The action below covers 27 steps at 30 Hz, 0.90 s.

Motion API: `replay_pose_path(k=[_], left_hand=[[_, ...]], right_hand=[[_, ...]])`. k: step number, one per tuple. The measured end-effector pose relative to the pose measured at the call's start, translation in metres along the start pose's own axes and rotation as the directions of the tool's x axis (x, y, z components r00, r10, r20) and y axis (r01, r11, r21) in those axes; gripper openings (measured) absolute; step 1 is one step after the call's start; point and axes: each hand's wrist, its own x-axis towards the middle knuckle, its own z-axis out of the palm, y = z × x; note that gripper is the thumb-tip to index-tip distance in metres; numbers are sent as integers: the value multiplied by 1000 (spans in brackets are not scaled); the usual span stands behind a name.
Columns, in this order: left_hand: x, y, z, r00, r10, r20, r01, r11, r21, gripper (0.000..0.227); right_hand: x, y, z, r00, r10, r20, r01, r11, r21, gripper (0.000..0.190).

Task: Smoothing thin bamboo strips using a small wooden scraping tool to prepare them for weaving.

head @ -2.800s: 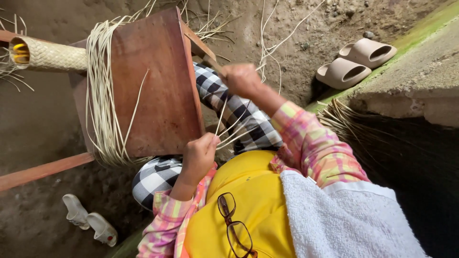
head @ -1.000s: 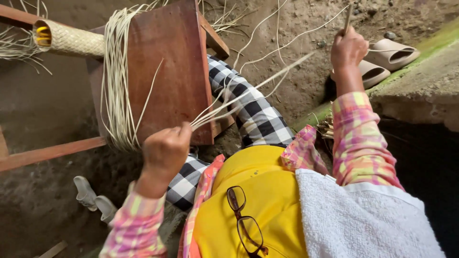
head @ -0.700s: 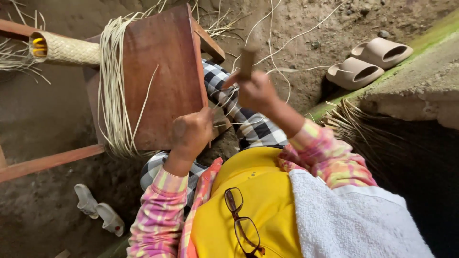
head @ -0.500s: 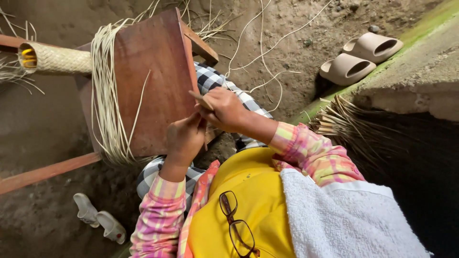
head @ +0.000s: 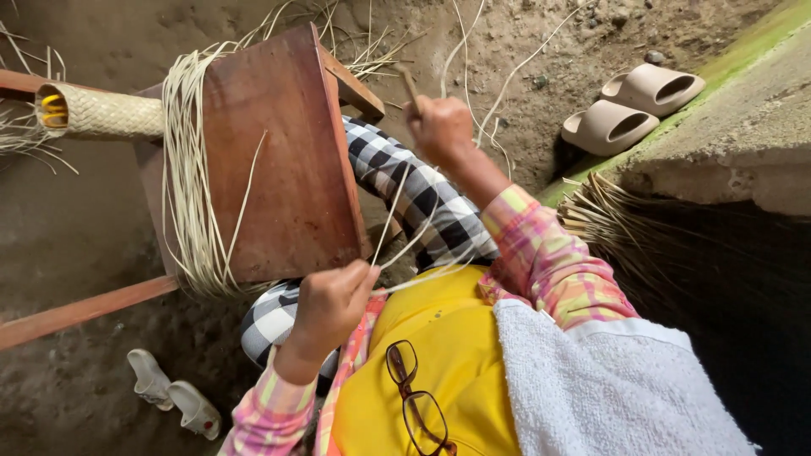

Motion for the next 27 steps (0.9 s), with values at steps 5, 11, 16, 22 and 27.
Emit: replay_pose_path(k=[5, 11, 16, 22, 27], left_hand=[[-27, 15, -42, 993, 70, 93, -63, 995, -82, 34], [-43, -42, -20, 993, -119, -24, 105, 739, 665, 31], [11, -39, 23, 985, -170, -25, 145, 744, 653, 46], [40, -65, 82, 934, -343, 106, 354, 928, -115, 40], [39, -46, 68, 915, -380, 136, 403, 857, -322, 22]], right_hand=[[-22, 95, 15, 983, 155, 99, -119, 947, -300, 24], [24, 94, -32, 877, 301, 374, -216, 943, -252, 34], [54, -35, -81, 973, -100, 208, 111, 993, -40, 25], [42, -108, -109, 953, -266, 143, 221, 936, 273, 22], [30, -106, -111, 960, -243, 138, 182, 919, 351, 26]])
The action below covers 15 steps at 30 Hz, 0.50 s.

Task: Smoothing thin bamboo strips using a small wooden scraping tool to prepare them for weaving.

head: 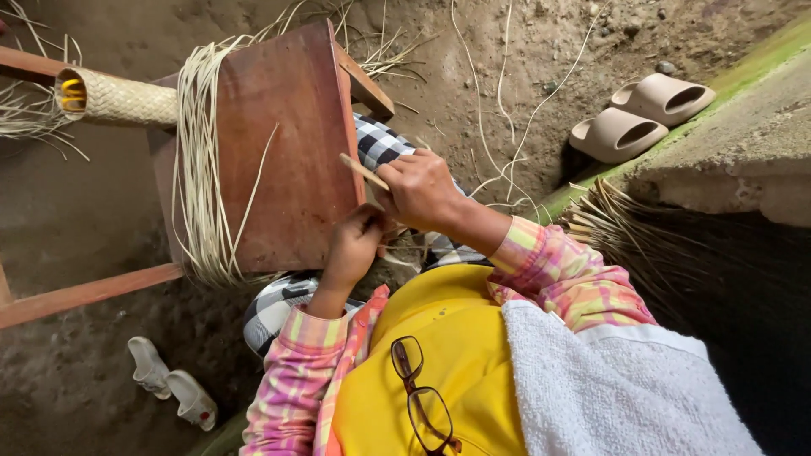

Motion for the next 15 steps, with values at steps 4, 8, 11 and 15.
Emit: replay_pose_path(k=[4, 8, 11, 15], left_hand=[[-11, 3, 0, 999, -45, 0, 45, 995, -91, 20], [-25, -2, 0, 997, 53, -52, -51, 998, 44, 21], [-48, 16, -15, 987, 149, -63, -146, 988, 47, 15], [-72, 28, -36, 975, 216, -51, -215, 976, 34, 11]], right_hand=[[-7, 11, 7, 998, 55, 35, -57, 996, 71, 20], [-27, 54, 39, 998, 63, -19, -63, 998, -5, 16], [-24, 114, 40, 998, -5, -59, -11, 967, -255, 21], [-9, 159, 2, 978, 156, 139, -69, 869, -490, 38]])
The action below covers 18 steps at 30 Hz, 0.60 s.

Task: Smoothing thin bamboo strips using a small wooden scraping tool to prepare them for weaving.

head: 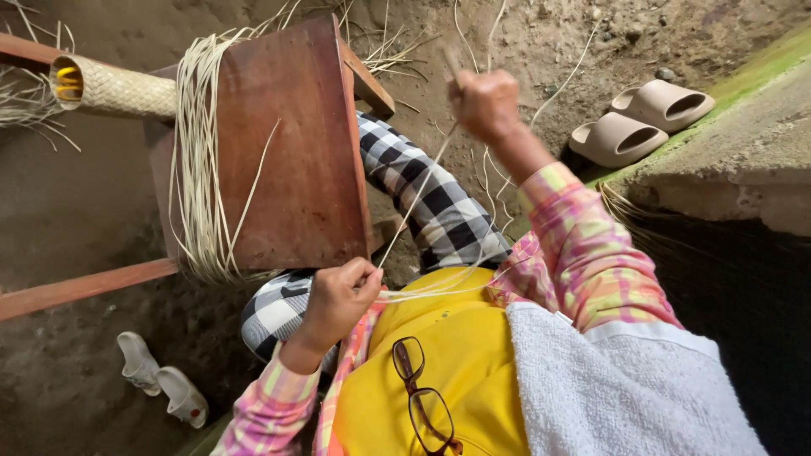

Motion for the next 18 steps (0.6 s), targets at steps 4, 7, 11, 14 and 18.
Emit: replay_pose_path(k=[4, 7, 11, 14, 18], left_hand=[[-17, -1, -18, 989, 149, -21, -143, 975, 169, 11], [-27, -2, -26, 980, 198, 10, -192, 942, 276, 12], [-39, -13, -33, 919, 366, 151, -356, 599, 718, 8], [-15, -11, -25, 839, 501, 211, -405, 316, 858, 8], [8, -2, -10, 785, 575, 230, -450, 274, 850, 6]], right_hand=[[-20, 71, 26, 993, 99, 61, -87, 980, -181, 39], [-35, 118, 25, 988, 148, -48, -156, 941, -301, 32], [-82, 206, 55, 800, 589, -111, -599, 779, -184, 38], [-32, 127, -9, 548, 718, 429, -722, 147, 676, 16], [22, -31, -94, 281, 505, 816, -927, -77, 367, 5]])
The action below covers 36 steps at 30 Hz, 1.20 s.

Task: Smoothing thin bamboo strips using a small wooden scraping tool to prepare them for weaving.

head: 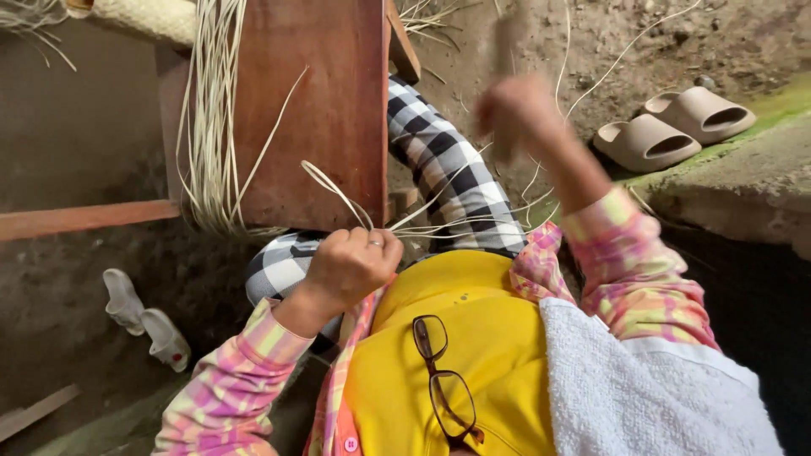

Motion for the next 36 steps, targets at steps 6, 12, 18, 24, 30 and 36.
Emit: replay_pose_path(k=[6, 12, 18, 24, 30, 36], left_hand=[[14, 12, 10, 997, 78, -21, -77, 996, 52, 4], [6, 21, 15, 982, 69, -174, -85, 993, -86, 8], [-11, 6, -35, 998, 60, -37, -66, 980, -186, 13], [-37, -9, -60, 982, 58, 180, 12, 930, -366, 16], [-23, -7, -37, 955, -142, 260, 238, 892, -384, 27], [14, 7, -21, 948, -268, 171, 316, 862, -397, 29]], right_hand=[[-95, 28, 72, 702, -23, 712, 321, 902, -288, 42], [-62, 77, 88, 718, -465, 519, 696, 453, -557, 27], [71, 131, 40, 681, -702, 208, 477, 209, -854, 33], [172, 172, -61, 712, -698, 68, 206, 116, -972, 16], [44, 83, -22, 824, -555, -112, 508, 812, -287, 35], [-120, 31, 64, 350, -915, 198, 808, 403, 430, 22]])
